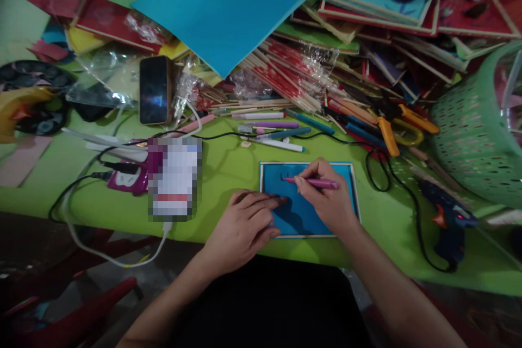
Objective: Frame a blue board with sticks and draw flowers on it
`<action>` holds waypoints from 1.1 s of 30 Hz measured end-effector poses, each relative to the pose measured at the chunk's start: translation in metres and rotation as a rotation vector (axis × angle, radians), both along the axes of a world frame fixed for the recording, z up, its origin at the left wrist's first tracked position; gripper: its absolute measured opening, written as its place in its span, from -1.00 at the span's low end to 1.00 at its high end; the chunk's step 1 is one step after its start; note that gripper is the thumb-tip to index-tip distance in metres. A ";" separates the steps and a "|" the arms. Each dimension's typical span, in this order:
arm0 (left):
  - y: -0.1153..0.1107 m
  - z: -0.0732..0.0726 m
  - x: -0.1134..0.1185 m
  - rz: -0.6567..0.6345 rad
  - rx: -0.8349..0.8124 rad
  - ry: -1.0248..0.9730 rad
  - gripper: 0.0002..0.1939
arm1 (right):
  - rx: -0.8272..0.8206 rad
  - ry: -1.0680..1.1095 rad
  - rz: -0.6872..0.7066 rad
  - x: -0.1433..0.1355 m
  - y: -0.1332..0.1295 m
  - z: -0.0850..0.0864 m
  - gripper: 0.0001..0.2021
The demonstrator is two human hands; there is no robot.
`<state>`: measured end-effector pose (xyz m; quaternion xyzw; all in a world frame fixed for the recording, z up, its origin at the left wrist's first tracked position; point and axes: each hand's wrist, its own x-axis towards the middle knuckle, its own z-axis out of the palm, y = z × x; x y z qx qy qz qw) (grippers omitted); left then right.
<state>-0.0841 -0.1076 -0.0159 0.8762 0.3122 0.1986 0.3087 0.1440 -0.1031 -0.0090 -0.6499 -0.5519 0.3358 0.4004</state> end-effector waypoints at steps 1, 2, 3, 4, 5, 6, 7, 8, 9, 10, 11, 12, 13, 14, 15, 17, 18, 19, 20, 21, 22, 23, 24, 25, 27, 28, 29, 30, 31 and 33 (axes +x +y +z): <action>0.000 0.000 0.000 0.000 0.000 -0.002 -0.71 | 0.000 0.000 -0.008 0.001 0.000 0.000 -0.80; 0.000 0.000 0.000 0.001 0.000 -0.005 -0.71 | 0.003 0.003 -0.020 0.002 0.000 0.000 -0.80; 0.000 0.000 0.000 0.001 0.000 -0.008 -0.71 | 0.010 0.008 -0.038 0.003 0.000 0.001 -0.80; 0.000 0.000 0.000 0.002 0.001 -0.011 -0.71 | 0.021 0.014 -0.063 0.004 0.001 0.001 -0.80; 0.000 0.000 0.000 0.003 0.002 -0.012 -0.70 | 0.031 0.017 -0.090 0.006 0.001 0.002 -0.80; 0.000 0.001 0.000 0.004 0.001 -0.011 -0.70 | 0.038 0.021 -0.116 0.008 0.002 0.002 -0.80; 0.000 0.000 0.000 0.004 -0.001 -0.007 -0.70 | 0.040 0.026 -0.140 0.010 0.002 0.002 -0.81; 0.000 0.000 0.000 0.005 -0.004 -0.004 -0.71 | 0.037 0.034 -0.159 0.011 0.003 0.002 -0.82; 0.000 0.000 0.001 0.006 -0.008 -0.001 -0.72 | 0.030 0.040 -0.174 0.013 0.003 0.001 -0.82; 0.000 0.000 0.001 0.007 -0.012 0.001 -0.73 | 0.022 0.044 -0.183 0.014 0.003 0.001 -0.82; 0.000 0.000 0.001 0.006 -0.016 0.000 -0.73 | 0.018 0.046 -0.189 0.014 0.004 0.001 -0.82; -0.001 -0.001 0.000 0.007 -0.018 -0.002 -0.74 | 0.019 0.047 -0.190 0.014 0.004 0.001 -0.82; -0.001 -0.001 0.000 0.007 -0.019 -0.006 -0.74 | 0.021 0.049 -0.186 0.013 0.004 0.001 -0.82; -0.001 -0.001 0.000 0.006 -0.019 -0.010 -0.74 | 0.024 0.053 -0.178 0.012 0.004 0.002 -0.82; -0.001 -0.001 0.000 0.006 -0.019 -0.012 -0.75 | 0.026 0.058 -0.169 0.011 0.004 0.002 -0.82; -0.001 -0.001 0.000 0.006 -0.018 -0.016 -0.76 | 0.026 0.063 -0.154 0.010 0.004 0.002 -0.82; -0.001 -0.001 0.000 0.006 -0.017 -0.017 -0.77 | 0.025 0.058 -0.150 0.010 0.004 0.002 -0.82; -0.001 -0.001 0.000 0.006 -0.017 -0.017 -0.78 | 0.026 0.050 -0.148 0.010 0.004 0.002 -0.82; -0.001 -0.001 0.000 0.006 -0.016 -0.018 -0.78 | 0.028 0.041 -0.148 0.010 0.004 0.001 -0.82; -0.001 -0.001 0.000 0.006 -0.015 -0.016 -0.79 | 0.032 0.032 -0.146 0.010 0.004 0.001 -0.81; -0.001 -0.001 0.000 0.007 -0.014 -0.014 -0.79 | 0.035 0.025 -0.143 0.010 0.004 0.001 -0.81; -0.001 -0.001 0.000 0.006 -0.015 -0.013 -0.79 | 0.035 0.019 -0.138 0.010 0.004 0.000 -0.81; -0.001 -0.001 0.000 0.005 -0.016 -0.012 -0.80 | 0.037 0.015 -0.133 0.010 0.004 0.000 -0.82; -0.001 -0.001 0.000 0.004 -0.019 -0.013 -0.80 | 0.039 0.011 -0.127 0.011 0.003 0.000 -0.83; -0.001 -0.001 0.000 0.004 -0.022 -0.015 -0.81 | 0.039 -0.005 -0.112 0.011 0.003 0.000 -0.84; -0.001 0.000 0.000 0.005 -0.024 -0.015 -0.82 | 0.036 -0.015 -0.105 0.011 0.003 0.000 -0.85; -0.001 0.000 0.000 0.005 -0.026 -0.011 -0.82 | 0.033 -0.024 -0.099 0.011 0.003 0.001 -0.85; -0.001 0.000 0.000 0.005 -0.028 -0.005 -0.83 | 0.028 -0.031 -0.095 0.011 0.003 0.001 -0.85; -0.001 0.000 0.000 0.003 -0.031 0.000 -0.82 | 0.022 -0.036 -0.096 0.011 0.002 0.001 -0.84; -0.001 0.000 0.000 0.002 -0.036 0.003 -0.82 | 0.018 -0.038 -0.108 0.011 0.002 0.001 -0.83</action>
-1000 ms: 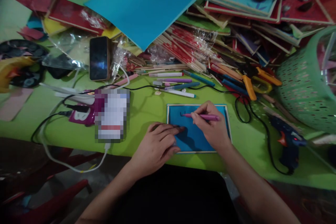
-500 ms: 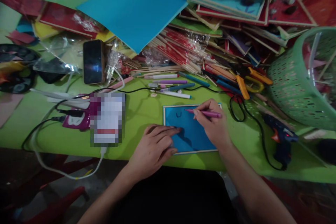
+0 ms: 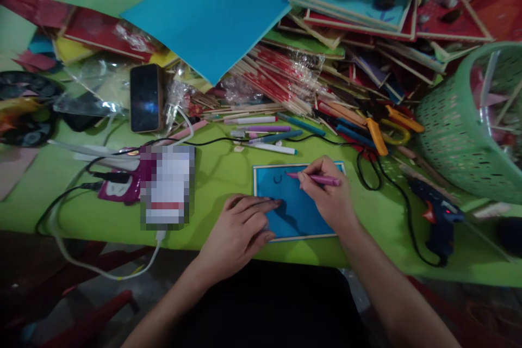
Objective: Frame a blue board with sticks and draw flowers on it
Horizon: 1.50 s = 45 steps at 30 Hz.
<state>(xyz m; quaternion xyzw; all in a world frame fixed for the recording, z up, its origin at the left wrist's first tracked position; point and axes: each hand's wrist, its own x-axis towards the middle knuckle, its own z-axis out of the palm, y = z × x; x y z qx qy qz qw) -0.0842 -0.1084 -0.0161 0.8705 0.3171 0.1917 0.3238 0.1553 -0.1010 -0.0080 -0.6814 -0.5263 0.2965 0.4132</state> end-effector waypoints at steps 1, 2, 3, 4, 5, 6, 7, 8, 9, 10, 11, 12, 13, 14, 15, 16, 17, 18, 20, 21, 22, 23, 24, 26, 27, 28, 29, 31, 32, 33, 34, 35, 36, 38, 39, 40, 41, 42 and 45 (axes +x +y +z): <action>0.000 0.000 0.000 -0.001 -0.002 0.000 -0.82 | 0.001 0.005 -0.009 0.000 0.000 0.000 -0.83; 0.000 0.000 0.000 -0.001 -0.003 -0.003 -0.81 | 0.005 0.012 -0.015 -0.001 0.000 0.000 -0.83; 0.000 -0.001 0.000 -0.001 -0.003 -0.006 -0.81 | 0.008 0.020 -0.019 -0.001 0.001 0.001 -0.83; 0.000 -0.001 0.000 0.000 -0.003 -0.009 -0.80 | 0.013 0.027 -0.022 -0.001 0.001 0.001 -0.83; 0.000 -0.001 0.000 0.000 -0.003 -0.011 -0.81 | 0.015 0.032 -0.023 -0.002 0.002 0.001 -0.84; 0.000 -0.001 0.000 -0.001 -0.004 -0.014 -0.80 | 0.016 0.032 -0.022 -0.002 0.002 0.002 -0.84; 0.000 0.000 0.000 -0.001 -0.003 -0.016 -0.80 | 0.017 0.026 -0.018 -0.002 0.003 0.002 -0.84; 0.000 0.000 0.000 -0.001 -0.002 -0.017 -0.80 | 0.020 0.017 -0.014 -0.002 0.003 0.002 -0.84; 0.000 0.000 0.000 -0.002 -0.001 -0.017 -0.81 | 0.021 0.007 -0.009 -0.002 0.003 0.002 -0.83; 0.000 0.000 0.000 -0.002 0.000 -0.017 -0.81 | 0.021 -0.002 -0.004 -0.002 0.003 0.002 -0.83; 0.000 0.000 0.000 -0.001 0.002 -0.019 -0.82 | 0.021 -0.009 -0.001 -0.002 0.003 0.002 -0.82; 0.000 0.000 0.000 0.000 0.004 -0.022 -0.83 | 0.021 -0.011 -0.002 -0.002 0.002 0.002 -0.81; 0.000 0.000 0.000 0.002 0.006 -0.024 -0.83 | 0.020 -0.008 -0.006 -0.002 0.002 0.002 -0.81; 0.000 0.000 0.000 0.002 0.006 -0.024 -0.83 | 0.018 -0.002 -0.012 -0.002 0.002 0.001 -0.81; 0.000 -0.001 0.000 0.003 0.006 -0.024 -0.83 | 0.018 0.007 -0.017 -0.002 0.002 0.001 -0.82; 0.000 -0.001 0.000 0.004 0.006 -0.024 -0.84 | 0.018 0.017 -0.021 -0.002 0.003 0.002 -0.83; 0.000 -0.001 0.000 0.005 0.006 -0.024 -0.84 | 0.018 0.024 -0.023 -0.002 0.003 0.002 -0.84; 0.000 -0.001 0.000 0.006 0.004 -0.024 -0.84 | 0.020 0.028 -0.021 -0.003 0.003 0.002 -0.85; 0.000 -0.001 0.000 0.003 0.003 -0.028 -0.84 | 0.023 0.023 -0.010 -0.003 0.004 0.002 -0.85; 0.000 -0.001 0.000 0.003 0.003 -0.028 -0.84 | 0.022 0.014 -0.006 -0.003 0.004 0.002 -0.84; 0.000 -0.001 0.000 0.002 0.003 -0.028 -0.84 | 0.019 0.002 -0.005 -0.002 0.004 0.002 -0.83; 0.000 -0.001 0.000 0.002 0.004 -0.027 -0.84 | 0.016 -0.009 -0.006 -0.002 0.004 0.002 -0.83; 0.000 -0.001 0.000 0.003 0.006 -0.027 -0.84 | 0.014 -0.020 -0.006 -0.002 0.003 0.001 -0.83; 0.000 -0.001 0.001 0.007 0.009 -0.027 -0.85 | 0.017 -0.036 -0.009 -0.001 0.003 0.000 -0.82; 0.000 -0.001 0.001 0.008 0.011 -0.029 -0.85 | 0.020 -0.042 -0.011 -0.001 0.003 0.000 -0.83; 0.000 -0.001 0.001 0.010 0.014 -0.031 -0.85 | 0.023 -0.049 -0.013 0.000 0.003 0.000 -0.82; 0.000 -0.001 0.001 0.012 0.016 -0.032 -0.85 | 0.028 -0.056 -0.016 0.000 0.003 0.000 -0.82; 0.000 -0.001 0.001 0.012 0.018 -0.028 -0.84 | 0.037 -0.065 -0.022 0.000 0.003 0.000 -0.82; -0.001 -0.002 0.001 0.012 0.019 -0.025 -0.83 | 0.042 -0.066 -0.023 0.000 0.003 0.000 -0.82; -0.001 -0.002 0.001 0.012 0.020 -0.022 -0.83 | 0.047 -0.064 -0.026 0.000 0.003 0.000 -0.82; -0.001 -0.002 0.001 0.011 0.019 -0.020 -0.82 | 0.051 -0.057 -0.029 0.000 0.003 -0.001 -0.82; -0.001 -0.001 0.001 0.009 0.017 -0.019 -0.82 | 0.052 -0.048 -0.034 0.000 0.003 -0.001 -0.81; -0.001 -0.001 0.001 0.007 0.015 -0.021 -0.82 | 0.051 -0.036 -0.035 0.000 0.003 -0.001 -0.81; -0.001 -0.001 0.000 0.006 0.012 -0.022 -0.82 | 0.047 -0.007 -0.036 -0.001 0.003 -0.001 -0.82; -0.001 -0.001 0.000 0.005 0.012 -0.021 -0.83 | 0.045 0.004 -0.034 -0.001 0.003 -0.001 -0.82; -0.001 0.000 0.000 0.005 0.013 -0.020 -0.83 | 0.041 0.011 -0.030 -0.002 0.003 0.000 -0.83; -0.001 0.000 0.000 0.005 0.014 -0.020 -0.83 | 0.039 0.013 -0.024 -0.002 0.003 0.000 -0.83; 0.000 0.000 0.000 0.005 0.015 -0.022 -0.83 | 0.038 0.012 -0.018 -0.002 0.003 0.001 -0.84; 0.000 0.000 0.001 0.006 0.016 -0.030 -0.82 | 0.020 -0.001 -0.003 -0.002 0.004 0.001 -0.84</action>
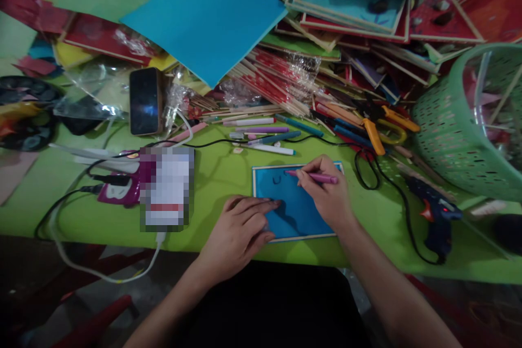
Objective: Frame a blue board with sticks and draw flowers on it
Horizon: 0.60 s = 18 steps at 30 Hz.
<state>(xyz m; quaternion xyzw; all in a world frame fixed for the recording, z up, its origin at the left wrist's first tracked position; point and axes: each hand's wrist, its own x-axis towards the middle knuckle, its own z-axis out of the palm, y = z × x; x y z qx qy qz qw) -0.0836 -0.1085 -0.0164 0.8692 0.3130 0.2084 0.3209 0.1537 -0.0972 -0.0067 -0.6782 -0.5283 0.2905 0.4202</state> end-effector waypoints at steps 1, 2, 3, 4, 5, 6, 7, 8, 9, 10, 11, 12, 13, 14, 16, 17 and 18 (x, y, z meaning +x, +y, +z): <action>0.000 0.000 0.000 0.000 -0.001 -0.002 -0.83 | -0.007 -0.006 -0.001 0.000 0.000 0.000 -0.84; 0.000 -0.001 0.000 0.000 -0.002 -0.002 -0.83 | -0.013 -0.013 -0.004 0.001 0.000 0.000 -0.83; 0.000 -0.001 0.000 0.001 -0.005 -0.002 -0.83 | -0.017 -0.022 -0.007 0.002 0.000 -0.001 -0.83; 0.000 -0.001 0.000 0.001 -0.008 -0.001 -0.83 | -0.016 -0.029 -0.011 0.002 0.000 -0.001 -0.82; 0.000 -0.001 0.000 0.001 -0.012 0.001 -0.82 | -0.014 -0.032 -0.016 0.002 0.000 -0.001 -0.82; 0.000 -0.001 0.000 0.001 -0.015 0.002 -0.82 | -0.012 -0.030 -0.020 0.002 0.000 -0.002 -0.82; 0.000 -0.001 0.000 0.001 -0.018 0.002 -0.81 | -0.013 -0.020 -0.026 0.002 0.000 -0.002 -0.83; 0.000 -0.001 0.000 0.001 -0.020 0.003 -0.81 | -0.014 -0.007 -0.031 0.001 0.000 -0.001 -0.83; 0.000 -0.001 0.000 0.000 -0.021 0.003 -0.80 | -0.015 0.004 -0.034 0.001 0.000 -0.001 -0.84; 0.000 -0.001 0.000 0.001 -0.020 0.004 -0.80 | -0.015 0.012 -0.032 0.000 0.000 0.000 -0.85; 0.000 -0.001 0.000 0.001 -0.021 0.006 -0.81 | -0.014 0.014 -0.029 0.000 0.000 0.000 -0.85; 0.000 -0.001 0.000 -0.001 -0.021 0.006 -0.81 | -0.012 0.012 -0.024 -0.001 0.000 0.000 -0.85; 0.000 0.000 0.000 -0.002 -0.021 0.005 -0.82 | -0.010 0.007 -0.019 -0.001 0.000 0.000 -0.85; 0.000 0.000 0.000 -0.002 -0.020 0.002 -0.83 | -0.009 0.000 -0.015 -0.001 0.000 0.000 -0.85; 0.000 0.000 0.000 -0.001 -0.017 -0.003 -0.83 | -0.005 -0.012 -0.015 0.000 0.000 0.000 -0.83; 0.000 0.000 0.000 0.001 -0.015 -0.003 -0.83 | -0.003 -0.016 -0.016 0.000 0.000 -0.001 -0.82; 0.000 0.000 0.000 0.004 -0.013 -0.002 -0.82 | -0.001 -0.015 -0.017 0.000 0.000 -0.001 -0.82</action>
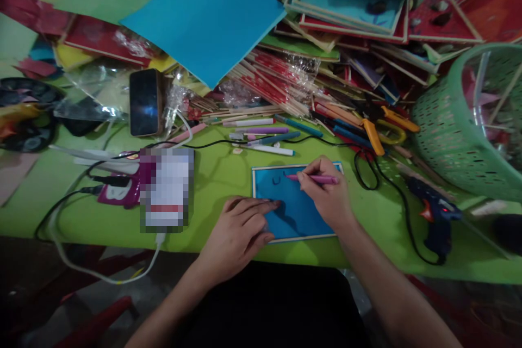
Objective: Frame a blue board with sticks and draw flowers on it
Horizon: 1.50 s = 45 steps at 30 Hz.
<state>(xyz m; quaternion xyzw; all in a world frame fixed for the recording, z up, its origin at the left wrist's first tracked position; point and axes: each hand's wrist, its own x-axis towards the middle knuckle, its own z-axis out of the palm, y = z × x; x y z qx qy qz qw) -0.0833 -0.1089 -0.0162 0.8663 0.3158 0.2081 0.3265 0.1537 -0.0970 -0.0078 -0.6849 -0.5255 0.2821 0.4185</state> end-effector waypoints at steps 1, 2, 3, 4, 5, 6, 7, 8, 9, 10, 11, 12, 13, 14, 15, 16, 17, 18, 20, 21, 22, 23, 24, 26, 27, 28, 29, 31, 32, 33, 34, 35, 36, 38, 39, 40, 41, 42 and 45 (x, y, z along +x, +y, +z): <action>0.000 0.000 0.000 0.001 0.001 0.002 -0.82 | 0.002 0.007 -0.002 0.000 0.000 0.000 -0.82; 0.000 0.000 0.000 0.002 0.001 0.004 -0.81 | 0.004 0.016 -0.004 0.000 0.000 0.000 -0.83; 0.000 0.001 0.000 0.002 0.001 0.005 -0.80 | 0.003 0.026 -0.004 0.000 0.000 0.001 -0.83; 0.000 0.001 0.000 0.002 0.001 0.006 -0.79 | 0.000 0.031 -0.004 0.000 0.000 0.001 -0.84; 0.000 0.001 0.000 0.002 0.003 0.007 -0.79 | -0.004 0.031 -0.005 0.000 0.000 0.002 -0.84; 0.000 0.001 0.000 0.001 0.005 0.008 -0.78 | -0.008 0.026 -0.005 -0.001 0.000 0.002 -0.84; 0.000 0.000 0.000 0.001 0.006 0.010 -0.78 | -0.011 0.019 -0.003 -0.001 0.000 0.003 -0.83; 0.000 0.000 0.000 0.001 0.006 0.011 -0.78 | -0.010 0.010 -0.001 -0.001 0.000 0.003 -0.83; 0.000 0.000 0.000 0.000 0.006 0.013 -0.79 | -0.007 0.001 0.001 0.000 0.000 0.003 -0.83; 0.000 0.000 0.000 0.000 0.004 0.015 -0.79 | -0.004 -0.008 0.003 0.000 0.000 0.003 -0.83; 0.000 0.000 0.000 0.001 0.003 0.016 -0.80 | -0.002 -0.017 0.005 0.000 0.000 0.002 -0.82; 0.000 0.000 0.000 0.002 0.002 0.016 -0.80 | 0.000 -0.026 0.003 0.001 0.000 0.002 -0.82; 0.000 0.000 0.000 0.004 0.002 0.015 -0.80 | 0.000 -0.032 -0.003 0.001 0.000 0.001 -0.82; 0.000 0.001 0.000 0.005 0.001 0.012 -0.80 | 0.001 -0.037 -0.011 0.001 0.000 0.001 -0.81; 0.000 0.001 0.000 0.006 0.001 0.009 -0.80 | 0.001 -0.041 -0.018 0.002 0.000 0.000 -0.81; 0.000 0.001 0.000 0.004 0.001 0.007 -0.80 | 0.004 -0.042 -0.026 0.002 0.000 0.000 -0.81; 0.000 0.001 0.000 0.003 0.000 0.006 -0.79 | 0.006 -0.041 -0.031 0.002 -0.001 -0.001 -0.81; 0.000 0.001 0.000 0.002 -0.001 0.006 -0.79 | 0.007 -0.039 -0.035 0.003 -0.001 -0.001 -0.82; 0.001 0.001 0.000 0.002 -0.001 0.008 -0.78 | 0.014 -0.030 -0.040 0.003 -0.001 -0.001 -0.82; 0.001 0.002 0.000 0.002 -0.001 0.010 -0.78 | 0.016 -0.023 -0.042 0.002 -0.001 0.000 -0.81; 0.001 0.002 0.000 0.001 0.000 0.011 -0.79 | 0.018 -0.016 -0.041 0.002 -0.001 0.000 -0.80; 0.001 0.002 0.000 0.001 0.002 0.012 -0.79 | 0.017 -0.009 -0.037 0.002 -0.001 0.000 -0.79; 0.001 0.001 0.000 0.001 0.003 0.013 -0.79 | 0.014 -0.002 -0.030 0.001 -0.001 0.001 -0.78; 0.000 0.001 0.000 0.002 0.005 0.015 -0.79 | 0.007 0.014 -0.011 0.001 -0.001 0.001 -0.78; 0.000 0.001 0.000 0.004 0.005 0.016 -0.79 | 0.005 0.017 -0.006 0.001 -0.001 0.001 -0.78; 0.000 0.000 0.000 0.004 0.005 0.016 -0.79 | 0.003 0.015 -0.005 0.001 -0.001 0.001 -0.78; 0.000 0.000 0.000 0.004 0.006 0.015 -0.79 | 0.002 0.008 -0.008 0.001 -0.001 0.000 -0.78; 0.000 0.000 0.000 0.004 0.008 0.013 -0.79 | 0.005 -0.013 -0.018 0.002 -0.001 -0.001 -0.78; 0.000 0.000 0.000 0.004 0.007 0.013 -0.79 | 0.007 -0.023 -0.022 0.002 -0.001 -0.002 -0.78; 0.000 0.000 0.000 0.004 0.005 0.015 -0.79 | 0.010 -0.031 -0.026 0.003 -0.001 -0.002 -0.79; 0.000 0.001 0.000 0.005 0.002 0.016 -0.79 | 0.011 -0.035 -0.029 0.003 -0.001 -0.003 -0.80; 0.000 0.001 0.000 0.006 -0.001 0.018 -0.78 | 0.014 -0.037 -0.034 0.003 -0.001 -0.003 -0.80; 0.000 0.001 0.000 0.004 -0.005 0.018 -0.78 | 0.017 -0.039 -0.040 0.003 -0.001 -0.003 -0.81; 0.001 0.001 -0.001 0.003 -0.005 0.011 -0.79 | 0.027 -0.039 -0.055 0.003 -0.001 -0.003 -0.82; 0.001 0.001 -0.001 0.001 -0.004 0.009 -0.79 | 0.031 -0.040 -0.060 0.003 -0.001 -0.002 -0.81; 0.001 0.001 -0.001 0.000 -0.004 0.011 -0.80 | 0.034 -0.043 -0.066 0.003 -0.001 -0.002 -0.81; 0.001 0.000 -0.001 0.000 -0.004 0.014 -0.80 | 0.036 -0.044 -0.070 0.003 -0.001 -0.001 -0.80; 0.000 0.000 -0.001 0.000 -0.003 0.017 -0.80 | 0.034 -0.044 -0.073 0.002 -0.001 -0.001 -0.79; 0.000 0.000 -0.001 0.002 0.002 0.018 -0.79 | 0.029 -0.025 -0.080 0.002 -0.001 0.000 -0.79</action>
